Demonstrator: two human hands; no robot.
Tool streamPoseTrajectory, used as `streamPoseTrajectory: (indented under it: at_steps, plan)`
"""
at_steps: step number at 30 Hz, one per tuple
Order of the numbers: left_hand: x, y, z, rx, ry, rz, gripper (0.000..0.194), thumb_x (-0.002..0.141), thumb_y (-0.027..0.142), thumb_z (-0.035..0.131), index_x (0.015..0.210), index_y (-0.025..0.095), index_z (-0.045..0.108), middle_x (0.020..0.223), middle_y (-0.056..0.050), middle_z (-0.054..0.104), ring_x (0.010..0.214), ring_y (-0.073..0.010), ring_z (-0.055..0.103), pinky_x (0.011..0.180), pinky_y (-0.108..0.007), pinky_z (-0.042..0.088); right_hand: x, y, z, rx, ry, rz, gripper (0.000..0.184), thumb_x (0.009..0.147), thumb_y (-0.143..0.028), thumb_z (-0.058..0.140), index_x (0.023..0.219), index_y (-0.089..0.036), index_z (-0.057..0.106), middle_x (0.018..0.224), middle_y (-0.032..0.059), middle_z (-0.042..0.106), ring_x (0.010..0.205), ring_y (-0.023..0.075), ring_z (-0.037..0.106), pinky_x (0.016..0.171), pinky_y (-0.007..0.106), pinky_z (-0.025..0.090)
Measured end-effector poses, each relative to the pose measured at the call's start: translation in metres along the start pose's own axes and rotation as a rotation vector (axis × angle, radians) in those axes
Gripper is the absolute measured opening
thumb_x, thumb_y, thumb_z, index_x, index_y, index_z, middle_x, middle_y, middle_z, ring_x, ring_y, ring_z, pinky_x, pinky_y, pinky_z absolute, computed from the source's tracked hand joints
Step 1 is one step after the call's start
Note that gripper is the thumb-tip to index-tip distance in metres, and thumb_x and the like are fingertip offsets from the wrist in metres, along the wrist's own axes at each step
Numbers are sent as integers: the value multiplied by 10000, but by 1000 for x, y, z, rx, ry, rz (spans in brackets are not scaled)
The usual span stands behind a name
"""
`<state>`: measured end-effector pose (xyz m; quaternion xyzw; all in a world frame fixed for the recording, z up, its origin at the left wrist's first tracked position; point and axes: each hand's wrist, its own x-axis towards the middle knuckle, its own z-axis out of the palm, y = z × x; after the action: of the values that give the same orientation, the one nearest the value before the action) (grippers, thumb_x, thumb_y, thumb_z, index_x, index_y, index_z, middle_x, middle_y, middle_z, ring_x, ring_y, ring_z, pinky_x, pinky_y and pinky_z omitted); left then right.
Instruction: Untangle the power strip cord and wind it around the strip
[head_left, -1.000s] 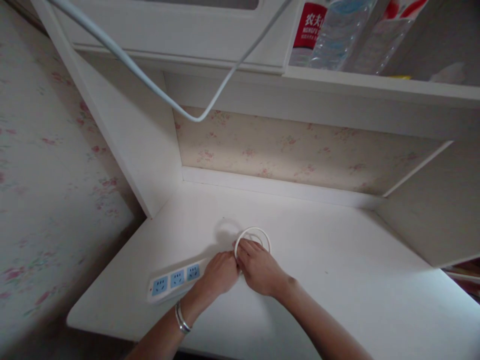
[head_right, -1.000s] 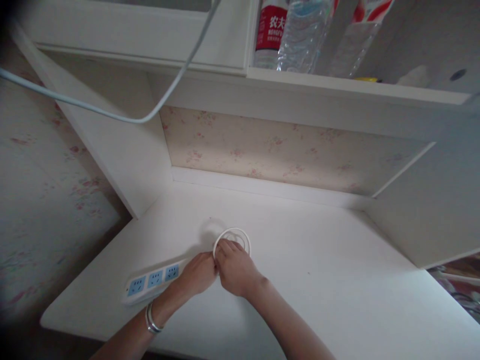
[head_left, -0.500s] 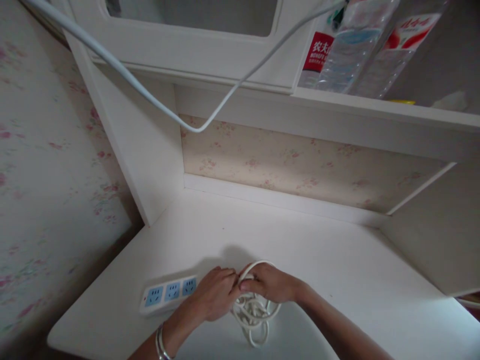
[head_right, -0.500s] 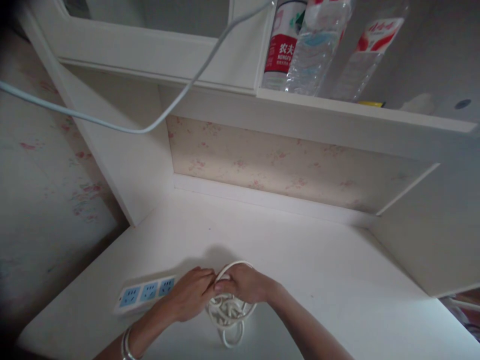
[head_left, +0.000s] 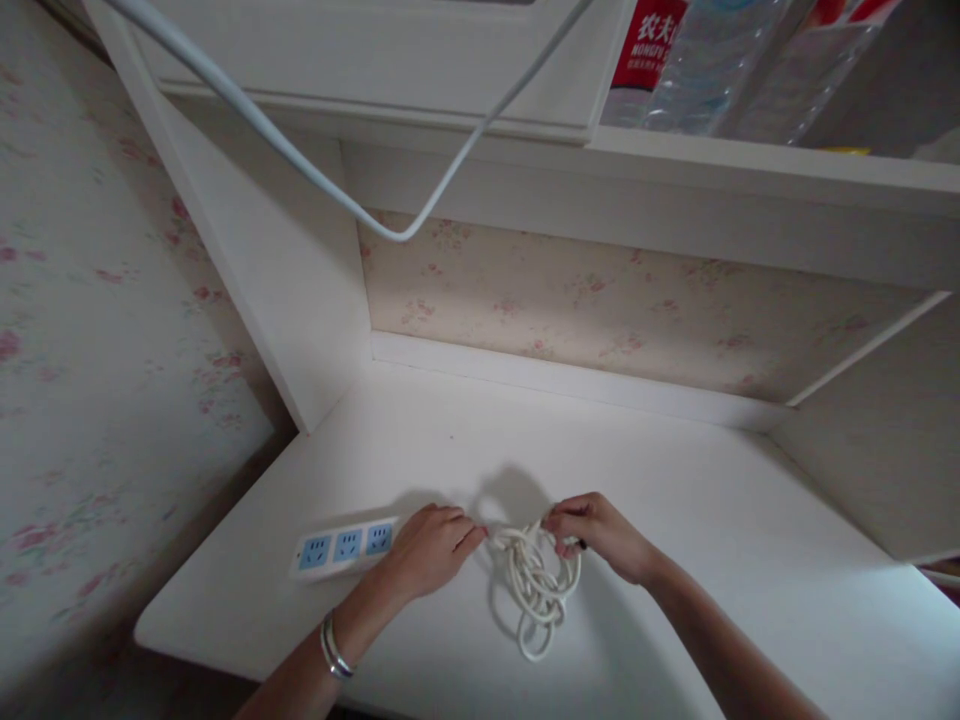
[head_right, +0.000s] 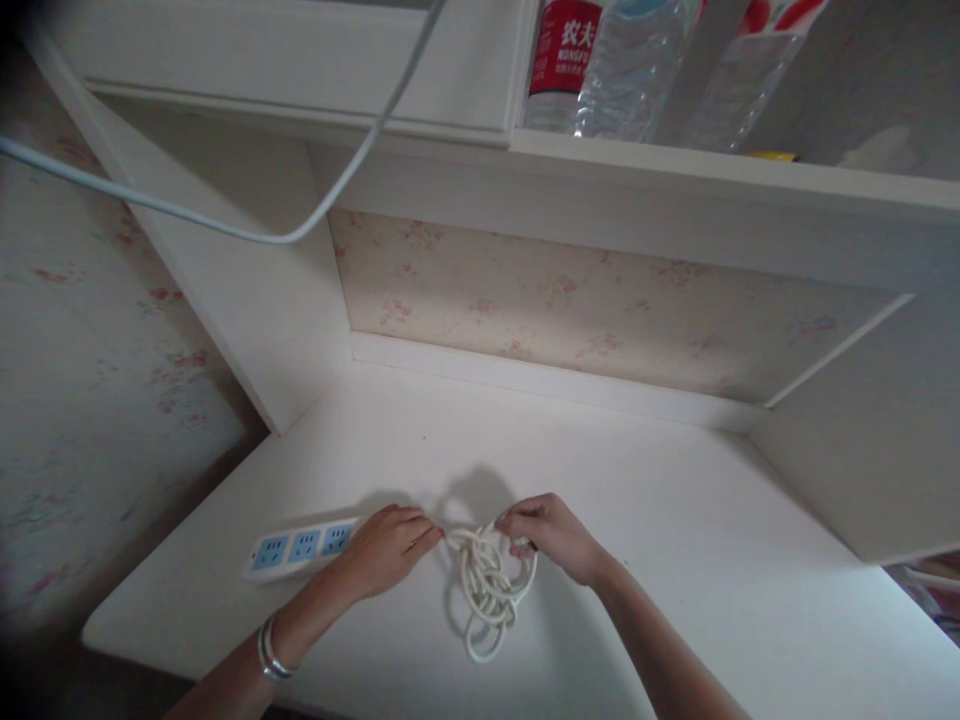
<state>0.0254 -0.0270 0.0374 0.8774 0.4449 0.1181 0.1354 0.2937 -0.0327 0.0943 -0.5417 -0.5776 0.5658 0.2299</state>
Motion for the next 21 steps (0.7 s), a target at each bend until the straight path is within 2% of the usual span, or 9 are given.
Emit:
streamPoseTrajectory:
  at_steps: [3,5,11,16,18,19,21]
  plan:
    - [3,-7,-1,44,18,-25,458,981,428,291,859,209,674,839,-44,693,815,-189,635,778,-324,431,-5,16,-17,119,167,46,311,707,-401,636,610,-105,646,528,7,538,491,105,468,494,238,370]
    - [4,-14,-1,81,25,-44,435,980,416,305,875,206,672,855,-51,694,816,-195,635,783,-330,435,-11,29,-30,171,230,56,306,702,-388,635,573,-110,621,512,8,521,454,99,447,467,247,350]
    - [4,-42,-2,159,19,-69,353,973,362,355,892,210,663,879,-53,688,847,-195,630,820,-332,440,-43,62,-57,218,313,105,267,709,-353,610,571,-124,618,540,9,520,464,101,443,487,263,355]
    - [9,-53,-5,157,28,-94,343,971,344,368,875,196,661,895,-66,687,862,-194,627,830,-320,438,-65,76,-66,209,325,113,282,738,-356,581,554,-142,589,539,13,509,505,119,449,520,273,365]
    - [12,-53,-5,177,38,-118,354,974,350,356,889,187,659,897,-75,684,869,-194,625,831,-317,439,-70,74,-62,226,315,128,248,745,-362,581,635,-142,618,576,15,531,533,127,472,543,272,384]
    - [13,-52,-4,192,44,-130,359,975,352,352,897,182,658,900,-80,682,875,-196,623,833,-318,439,-72,72,-57,243,300,133,226,750,-363,583,739,-146,645,607,13,551,550,132,488,555,269,394]
    - [15,-50,-2,210,52,-164,358,972,354,359,903,174,661,905,-87,679,890,-200,618,844,-321,435,-78,65,-44,263,233,138,304,770,-373,580,999,-180,634,673,6,589,577,138,515,576,267,409]
